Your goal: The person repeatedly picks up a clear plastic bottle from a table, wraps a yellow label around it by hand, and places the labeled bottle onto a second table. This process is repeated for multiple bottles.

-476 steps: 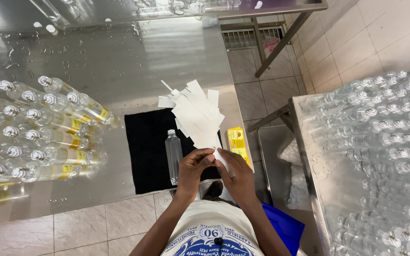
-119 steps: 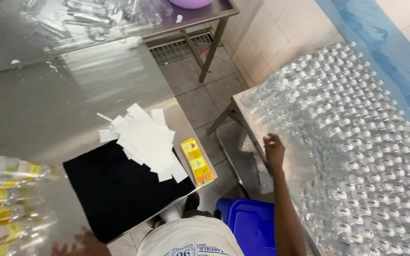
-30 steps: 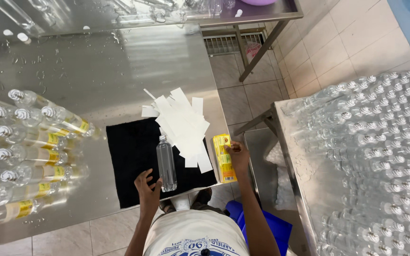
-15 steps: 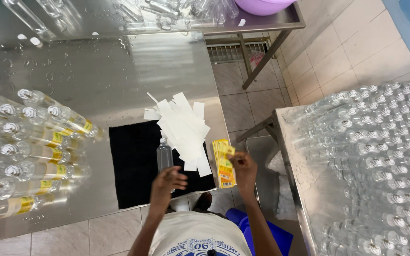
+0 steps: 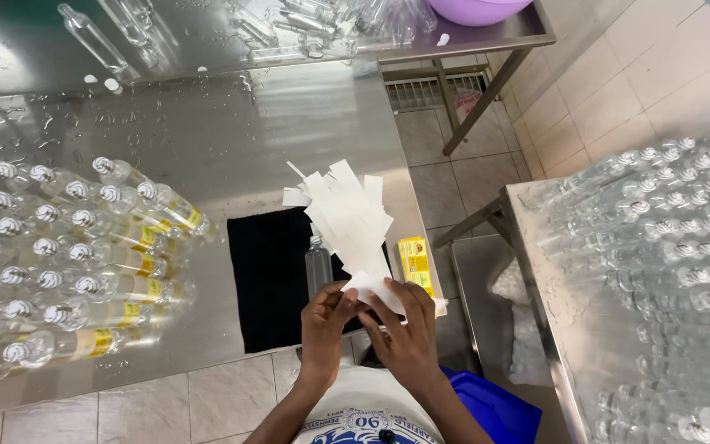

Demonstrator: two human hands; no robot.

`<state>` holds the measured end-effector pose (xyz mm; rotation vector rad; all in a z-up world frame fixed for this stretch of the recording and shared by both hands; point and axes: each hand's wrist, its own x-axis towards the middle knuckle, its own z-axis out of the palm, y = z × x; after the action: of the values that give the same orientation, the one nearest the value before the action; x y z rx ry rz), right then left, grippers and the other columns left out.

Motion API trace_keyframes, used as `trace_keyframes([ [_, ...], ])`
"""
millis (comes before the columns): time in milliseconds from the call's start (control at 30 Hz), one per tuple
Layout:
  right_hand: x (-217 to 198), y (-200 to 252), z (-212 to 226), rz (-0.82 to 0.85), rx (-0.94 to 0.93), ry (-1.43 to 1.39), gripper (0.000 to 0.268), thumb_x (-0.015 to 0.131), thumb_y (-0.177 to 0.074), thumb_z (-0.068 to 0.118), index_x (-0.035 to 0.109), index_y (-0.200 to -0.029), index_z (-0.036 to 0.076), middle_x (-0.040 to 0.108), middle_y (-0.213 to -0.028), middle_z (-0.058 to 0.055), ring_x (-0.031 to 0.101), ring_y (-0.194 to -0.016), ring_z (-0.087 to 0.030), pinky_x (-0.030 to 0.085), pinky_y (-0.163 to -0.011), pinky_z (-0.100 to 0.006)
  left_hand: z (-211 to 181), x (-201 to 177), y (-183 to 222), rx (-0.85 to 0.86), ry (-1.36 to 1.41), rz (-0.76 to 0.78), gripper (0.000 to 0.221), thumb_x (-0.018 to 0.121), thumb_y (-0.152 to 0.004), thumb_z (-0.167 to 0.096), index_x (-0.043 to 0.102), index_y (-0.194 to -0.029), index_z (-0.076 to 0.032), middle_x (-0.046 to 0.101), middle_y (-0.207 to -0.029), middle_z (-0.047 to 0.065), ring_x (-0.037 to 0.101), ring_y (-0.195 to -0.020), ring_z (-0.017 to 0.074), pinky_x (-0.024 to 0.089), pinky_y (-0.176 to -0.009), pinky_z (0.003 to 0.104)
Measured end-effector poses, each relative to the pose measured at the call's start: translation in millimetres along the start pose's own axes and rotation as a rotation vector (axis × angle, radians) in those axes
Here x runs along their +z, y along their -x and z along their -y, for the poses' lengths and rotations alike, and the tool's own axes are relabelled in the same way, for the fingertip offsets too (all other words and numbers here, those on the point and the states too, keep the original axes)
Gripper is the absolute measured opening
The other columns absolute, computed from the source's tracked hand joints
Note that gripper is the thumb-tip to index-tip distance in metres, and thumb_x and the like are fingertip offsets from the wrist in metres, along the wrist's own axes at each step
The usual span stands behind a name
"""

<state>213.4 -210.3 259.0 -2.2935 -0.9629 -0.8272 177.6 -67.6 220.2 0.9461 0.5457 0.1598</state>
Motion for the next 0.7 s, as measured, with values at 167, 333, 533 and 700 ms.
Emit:
trace_keyframes([
  [167, 13, 2, 6, 0.048, 0.141, -0.138, 0.038, 0.075, -0.106, 0.018, 0.067, -0.142, 0.008, 0.066, -0.147, -0.016, 0.067, -0.134, -0.036, 0.057, -0.115, -0.049, -17, -3, 10, 0.017, -0.01, 0.116, 0.023, 0.078, -0.099, -0.015, 0.082, -0.116, -0.001, 0.084, -0.1, 0.011, 0.08, -0.092, 0.0207, 0.069, -0.092, 0.04],
  [333, 16, 0, 18, 0.078, 0.261, -0.234, 0.041, 0.079, -0.102, 0.017, 0.068, -0.141, 0.01, 0.069, -0.141, -0.014, 0.069, -0.127, -0.033, 0.059, -0.106, -0.045, -19, -18, 10, -0.02, 0.031, 0.089, 0.031, 0.08, -0.096, -0.02, 0.081, -0.118, 0.002, 0.083, -0.1, 0.013, 0.08, -0.092, 0.0231, 0.07, -0.09, 0.042],
  [533, 20, 4, 32, 0.109, 0.25, -0.265, 0.039, 0.079, -0.102, 0.014, 0.069, -0.139, 0.005, 0.074, -0.13, -0.014, 0.072, -0.121, -0.03, 0.061, -0.103, -0.041, -17, -33, 13, 0.008, 0.023, 0.051, 0.024, 0.082, -0.095, -0.013, 0.08, -0.115, 0.0, 0.083, -0.099, 0.012, 0.081, -0.092, 0.0217, 0.07, -0.089, 0.039],
  [700, 20, 5, 41, 0.133, 0.253, -0.308, 0.034, 0.075, -0.104, 0.015, 0.071, -0.134, 0.001, 0.076, -0.121, -0.015, 0.075, -0.109, -0.028, 0.062, -0.095, -0.038, -19, -39, 18, 0.016, 0.013, 0.049, 0.022, 0.08, -0.097, -0.012, 0.082, -0.115, -0.001, 0.084, -0.102, 0.012, 0.08, -0.096, 0.0222, 0.069, -0.092, 0.038],
])
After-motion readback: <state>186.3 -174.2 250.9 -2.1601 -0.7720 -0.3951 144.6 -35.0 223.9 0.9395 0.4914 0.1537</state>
